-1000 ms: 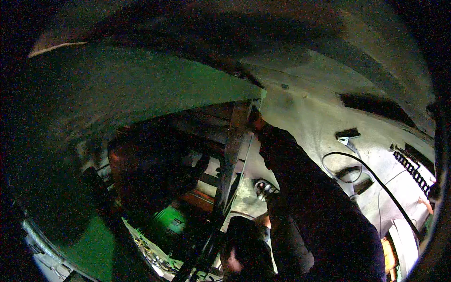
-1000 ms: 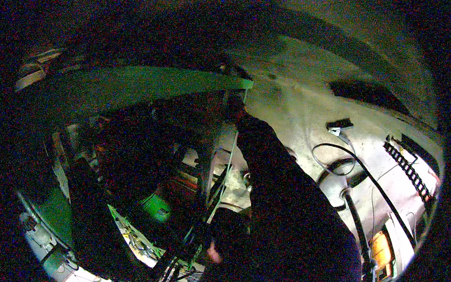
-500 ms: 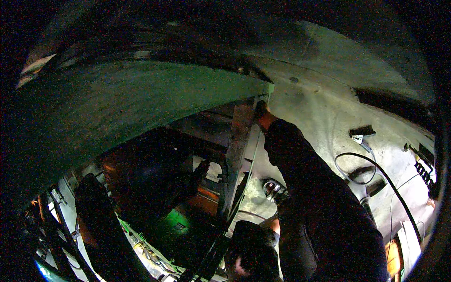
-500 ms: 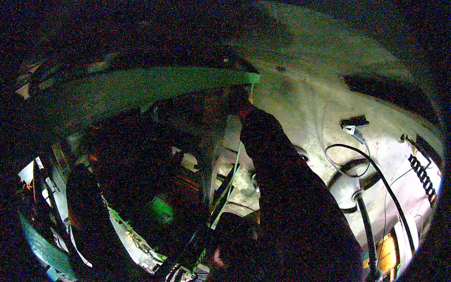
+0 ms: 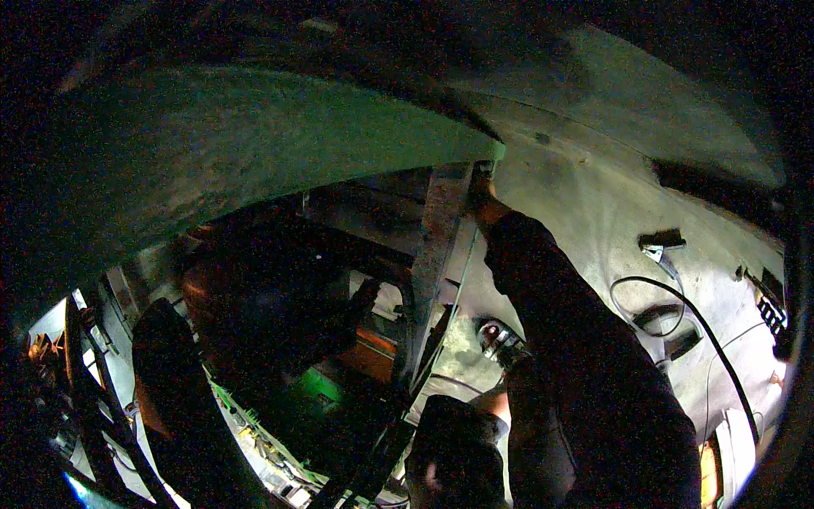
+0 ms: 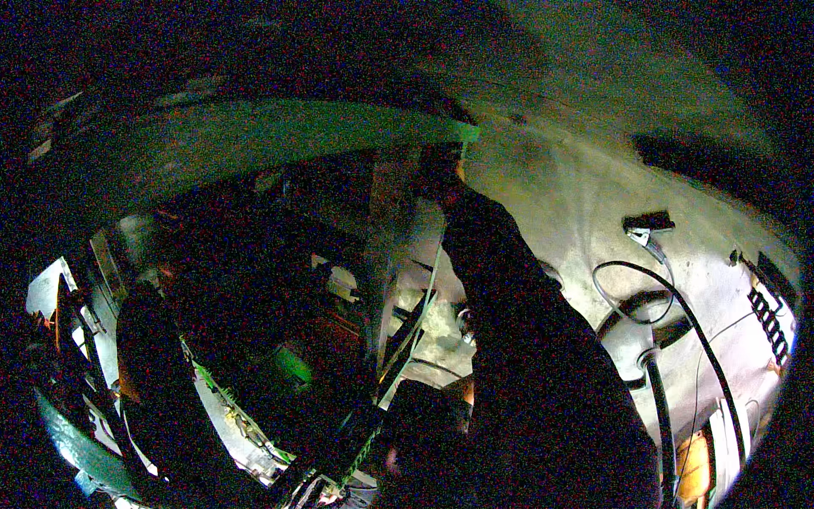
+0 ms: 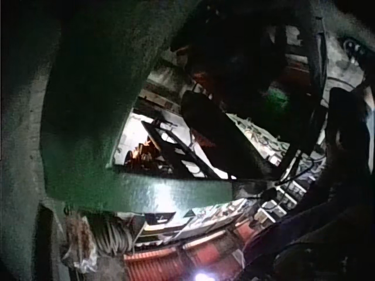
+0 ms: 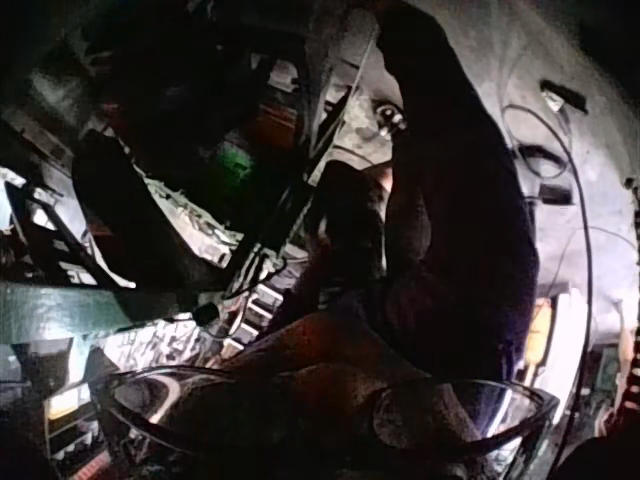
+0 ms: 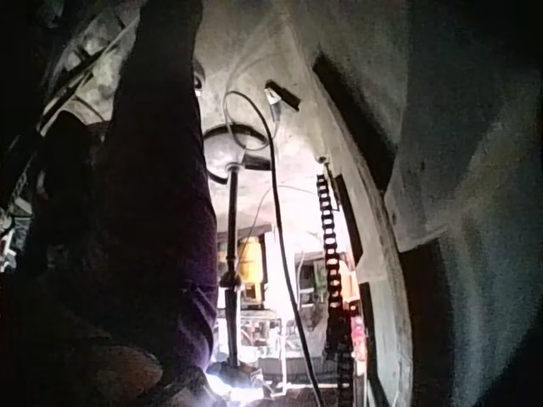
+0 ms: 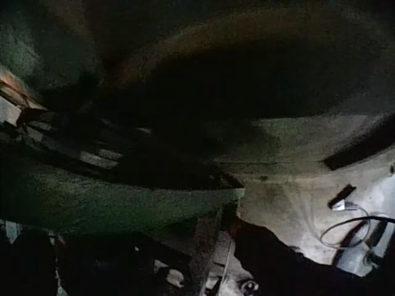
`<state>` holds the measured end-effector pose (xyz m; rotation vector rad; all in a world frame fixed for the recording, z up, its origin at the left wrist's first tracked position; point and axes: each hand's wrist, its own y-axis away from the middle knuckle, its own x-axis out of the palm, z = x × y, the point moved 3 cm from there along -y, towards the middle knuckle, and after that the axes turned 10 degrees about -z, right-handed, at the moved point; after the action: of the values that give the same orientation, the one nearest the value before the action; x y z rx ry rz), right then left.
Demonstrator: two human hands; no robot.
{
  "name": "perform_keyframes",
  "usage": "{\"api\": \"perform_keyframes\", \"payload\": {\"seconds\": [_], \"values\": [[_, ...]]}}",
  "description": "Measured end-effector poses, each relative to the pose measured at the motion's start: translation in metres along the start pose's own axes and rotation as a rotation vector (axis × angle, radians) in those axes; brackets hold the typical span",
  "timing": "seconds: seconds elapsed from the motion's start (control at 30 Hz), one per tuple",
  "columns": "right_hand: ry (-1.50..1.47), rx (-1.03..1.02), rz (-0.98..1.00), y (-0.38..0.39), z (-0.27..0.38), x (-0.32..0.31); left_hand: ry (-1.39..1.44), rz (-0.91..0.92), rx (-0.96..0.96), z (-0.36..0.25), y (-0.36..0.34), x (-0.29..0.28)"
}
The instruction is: The person works on a green electronic device, adjusting wires and components with their hands. They connect a power cable and appear to test the device, which lights up briefly.
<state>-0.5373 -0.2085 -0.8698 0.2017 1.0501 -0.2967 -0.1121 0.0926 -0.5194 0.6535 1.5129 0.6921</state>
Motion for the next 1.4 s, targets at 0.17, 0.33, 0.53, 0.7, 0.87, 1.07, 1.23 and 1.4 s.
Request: {"api": "perform_keyframes", "payload": {"seconds": [0.17, 0.33, 0.53, 0.7, 0.87, 1.07, 1.23, 1.4], "values": [[0.027, -0.087, -0.012, 0.072, 0.003, -0.029, 0.020, 0.020, 0.066, 0.012, 0.011, 0.018], [-0.068, -0.135, -0.137, 0.269, 0.009, -0.098, 0.105, 0.048, 0.215, 0.024, 0.037, 0.043], [-0.002, 0.410, 0.405, 0.476, -0.010, -0.186, 0.187, 0.081, 0.344, 0.014, 0.074, 0.071], [0.008, 0.609, 0.375, 0.449, 0.053, -0.330, 0.573, 0.151, 0.531, -0.021, 0.092, 0.051], [0.070, 0.297, 0.081, 0.339, 0.162, -0.505, 0.372, -0.076, 0.825, -0.050, 0.105, -0.036], [0.175, -0.026, -0.513, 0.285, 0.299, -0.718, 0.490, 0.165, 0.783, -0.074, 0.154, -0.186], [-0.057, -0.165, -0.615, 0.260, 0.399, -0.841, 0.599, 0.253, 0.720, -0.070, 0.193, -0.300], [-0.078, -0.203, -0.770, 0.213, 0.471, -0.914, 1.129, 0.113, 0.676, -0.060, 0.241, -0.393]]}}
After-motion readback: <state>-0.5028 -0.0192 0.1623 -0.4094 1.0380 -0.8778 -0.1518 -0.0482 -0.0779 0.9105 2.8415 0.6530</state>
